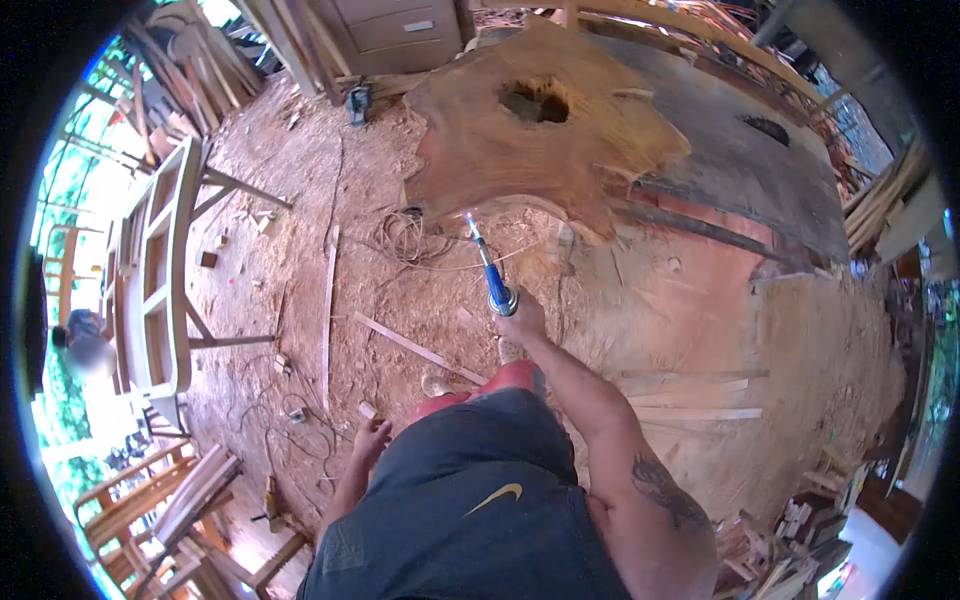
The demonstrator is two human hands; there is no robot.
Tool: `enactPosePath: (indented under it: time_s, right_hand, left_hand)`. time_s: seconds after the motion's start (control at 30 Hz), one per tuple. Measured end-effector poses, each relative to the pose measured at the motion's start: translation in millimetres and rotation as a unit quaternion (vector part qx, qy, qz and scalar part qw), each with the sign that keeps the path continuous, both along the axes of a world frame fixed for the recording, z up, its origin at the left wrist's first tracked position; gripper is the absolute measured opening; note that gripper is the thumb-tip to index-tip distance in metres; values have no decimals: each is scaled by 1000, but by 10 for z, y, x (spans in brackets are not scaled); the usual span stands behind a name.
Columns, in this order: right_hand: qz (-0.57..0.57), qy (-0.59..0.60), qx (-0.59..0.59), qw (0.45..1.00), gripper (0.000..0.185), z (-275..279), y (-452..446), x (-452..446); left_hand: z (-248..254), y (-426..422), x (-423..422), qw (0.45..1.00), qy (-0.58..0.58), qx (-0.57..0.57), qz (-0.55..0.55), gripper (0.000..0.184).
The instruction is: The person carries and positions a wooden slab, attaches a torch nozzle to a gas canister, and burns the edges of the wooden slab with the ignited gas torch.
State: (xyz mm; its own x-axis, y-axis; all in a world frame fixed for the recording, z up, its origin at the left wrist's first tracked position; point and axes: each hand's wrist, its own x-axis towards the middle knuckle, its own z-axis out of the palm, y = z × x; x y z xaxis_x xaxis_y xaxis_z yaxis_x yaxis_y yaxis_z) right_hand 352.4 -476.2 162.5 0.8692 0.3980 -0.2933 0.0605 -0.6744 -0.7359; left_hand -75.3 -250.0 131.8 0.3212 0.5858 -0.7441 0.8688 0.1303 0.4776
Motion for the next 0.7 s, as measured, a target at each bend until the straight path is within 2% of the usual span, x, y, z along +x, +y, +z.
enactPosePath:
  time_s: [0.1,0.23,0.37,0.43,0.53,0.6,0.7]
  right_hand:
    - [-69,-18,5,997,62,-187,-2,17]
    - [-155,-20,44,987,66,-312,-91,-34]
    - [-221,-27,-27,975,67,-322,-78,-129]
    - [-212,-34,-40,976,66,-254,-47,-170]
    - [-157,-54,-24,986,68,-476,11,-180]
    - [-159,-25,12,987,63,-409,72,-221]
    - [-133,-37,22,990,66,-270,163,-290]
  left_hand:
    - [86,318,345,998,-41,9,-40,46]
    - [50,784,417,997,-16,11,-80,43]
    - [-28,1149,235,998,9,10,-61,46]
    - [-156,1261,73,998,28,-9,-63,48]
    - [-118,1302,-2,996,52,-22,-69,52]
    - [-108,1278,-29,995,66,-11,-77,52]
    - [-208,1279,-82,995,52,-9,-81,51]
